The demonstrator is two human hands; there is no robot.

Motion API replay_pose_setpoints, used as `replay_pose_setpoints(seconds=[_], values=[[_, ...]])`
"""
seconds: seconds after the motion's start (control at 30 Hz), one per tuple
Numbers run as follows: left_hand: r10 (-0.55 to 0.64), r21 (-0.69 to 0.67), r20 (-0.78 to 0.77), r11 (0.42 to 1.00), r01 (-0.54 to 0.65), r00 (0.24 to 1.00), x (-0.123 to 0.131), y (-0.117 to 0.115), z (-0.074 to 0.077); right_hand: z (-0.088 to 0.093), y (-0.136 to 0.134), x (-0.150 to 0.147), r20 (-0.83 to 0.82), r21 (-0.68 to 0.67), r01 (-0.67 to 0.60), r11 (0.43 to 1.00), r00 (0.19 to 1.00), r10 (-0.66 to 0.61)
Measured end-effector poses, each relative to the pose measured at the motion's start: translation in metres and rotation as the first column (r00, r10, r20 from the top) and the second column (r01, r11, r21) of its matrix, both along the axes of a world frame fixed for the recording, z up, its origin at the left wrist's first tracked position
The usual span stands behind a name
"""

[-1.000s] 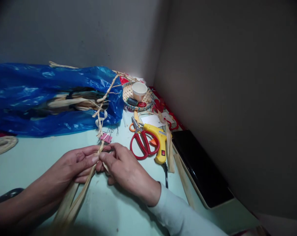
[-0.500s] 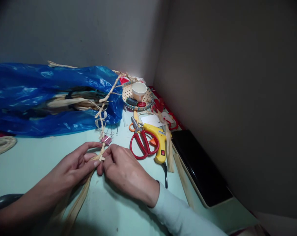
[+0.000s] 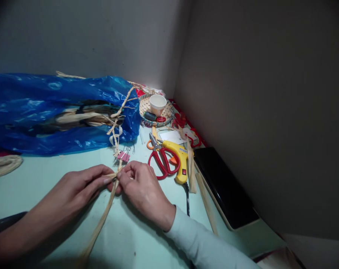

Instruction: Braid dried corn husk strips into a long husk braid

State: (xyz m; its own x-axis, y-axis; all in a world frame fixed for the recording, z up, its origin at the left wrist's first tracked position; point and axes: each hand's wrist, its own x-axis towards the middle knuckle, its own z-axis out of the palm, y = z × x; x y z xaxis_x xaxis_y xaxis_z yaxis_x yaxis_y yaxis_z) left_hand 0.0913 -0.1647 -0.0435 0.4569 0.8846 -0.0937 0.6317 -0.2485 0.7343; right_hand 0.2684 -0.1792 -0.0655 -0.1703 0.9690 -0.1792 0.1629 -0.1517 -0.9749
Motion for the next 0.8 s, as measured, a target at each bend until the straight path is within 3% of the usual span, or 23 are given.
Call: replay_pose_setpoints(seconds=[0.13, 0.2, 0.3, 0.4, 0.53, 0.6, 0.8], values=[[-0.004, 0.241, -0.177, 0.969, 0.048, 0.984, -0.001, -0.001, 0.006, 0.003, 0.0, 0.002, 0.101, 0.09, -0.025, 0.996, 0.995, 0.016], [-0.014, 0.399, -0.23, 0.911, 0.107, 0.973, 0.002, -0.008, 0.005, 0.005, -0.001, 0.001, 0.142, 0.118, -0.028, 0.993, 0.99, 0.012], [-0.062, 0.639, -0.308, 0.726, 0.255, 0.949, 0.007, -0.02, -0.004, 0.007, -0.002, -0.002, 0.128, 0.13, -0.023, 0.991, 0.992, 0.006], [-0.031, 0.759, -0.417, 0.539, 0.366, 0.909, 0.01, -0.03, -0.017, 0.009, -0.002, -0.004, 0.052, 0.106, -0.021, 0.994, 0.999, 0.016], [0.108, 0.829, -0.471, 0.392, 0.398, 0.875, 0.011, -0.037, -0.032, 0.01, 0.0, -0.001, -0.072, 0.029, -0.038, 0.999, 0.997, 0.04], [0.094, 0.833, -0.474, 0.372, 0.411, 0.876, 0.01, -0.039, -0.036, 0.009, 0.0, 0.0, -0.112, 0.012, -0.051, 0.999, 0.992, 0.052], [0.069, 0.848, -0.424, 0.381, 0.368, 0.903, 0.01, -0.045, -0.044, 0.007, 0.0, 0.001, -0.205, -0.061, -0.079, 0.995, 0.977, 0.065]])
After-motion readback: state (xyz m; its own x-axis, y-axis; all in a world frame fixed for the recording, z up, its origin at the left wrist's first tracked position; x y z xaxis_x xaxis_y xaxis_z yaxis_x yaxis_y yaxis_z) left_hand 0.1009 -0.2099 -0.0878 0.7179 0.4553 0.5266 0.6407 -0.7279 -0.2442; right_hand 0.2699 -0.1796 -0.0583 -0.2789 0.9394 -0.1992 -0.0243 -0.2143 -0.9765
